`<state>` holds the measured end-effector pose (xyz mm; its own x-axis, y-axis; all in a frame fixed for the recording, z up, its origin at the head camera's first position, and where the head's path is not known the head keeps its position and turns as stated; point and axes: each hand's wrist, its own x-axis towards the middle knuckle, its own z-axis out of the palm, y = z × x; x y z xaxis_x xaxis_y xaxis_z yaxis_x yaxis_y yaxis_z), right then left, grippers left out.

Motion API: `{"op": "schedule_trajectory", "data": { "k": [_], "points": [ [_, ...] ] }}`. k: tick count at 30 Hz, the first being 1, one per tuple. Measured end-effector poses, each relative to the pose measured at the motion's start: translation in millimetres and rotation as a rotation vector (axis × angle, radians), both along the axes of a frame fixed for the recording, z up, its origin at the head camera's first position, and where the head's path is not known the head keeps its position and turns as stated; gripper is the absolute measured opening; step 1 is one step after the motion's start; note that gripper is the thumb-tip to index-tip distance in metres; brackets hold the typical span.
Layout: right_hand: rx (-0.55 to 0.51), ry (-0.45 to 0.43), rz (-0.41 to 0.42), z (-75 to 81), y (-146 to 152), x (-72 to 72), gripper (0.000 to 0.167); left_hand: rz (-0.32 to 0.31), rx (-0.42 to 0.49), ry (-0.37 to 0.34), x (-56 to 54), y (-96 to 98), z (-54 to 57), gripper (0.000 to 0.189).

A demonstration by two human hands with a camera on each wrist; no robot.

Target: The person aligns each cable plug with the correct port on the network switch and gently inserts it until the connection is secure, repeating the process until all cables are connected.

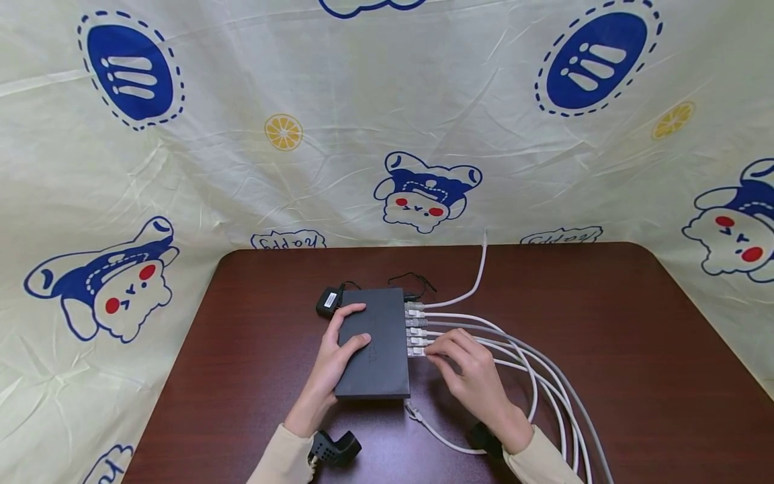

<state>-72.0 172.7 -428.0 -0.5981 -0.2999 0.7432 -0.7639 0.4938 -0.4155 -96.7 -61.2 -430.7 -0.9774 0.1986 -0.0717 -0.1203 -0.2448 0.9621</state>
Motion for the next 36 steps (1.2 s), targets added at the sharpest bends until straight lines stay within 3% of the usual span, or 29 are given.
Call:
{"op": "schedule_trajectory", "data": {
  "k": [11,27,36],
  "points": [
    [-0.026,0.019,-0.017,1.9,-3.8,-0.2,0.030,-0.013,-0.041,-0.007,-0.7,0.3,0.5,0.048],
    [-0.077,0.096,-0.013,1.5,-10.3,-0.5,0.039,-0.030,-0.030,-0.036,1.3,2.3,3.1,0.047],
    [-0.070,0.105,-0.021,2.1,-11.3,-1.3,0.036,-0.033,-0.033,-0.042,1.2,2.7,1.3,0.047]
  ]
}}
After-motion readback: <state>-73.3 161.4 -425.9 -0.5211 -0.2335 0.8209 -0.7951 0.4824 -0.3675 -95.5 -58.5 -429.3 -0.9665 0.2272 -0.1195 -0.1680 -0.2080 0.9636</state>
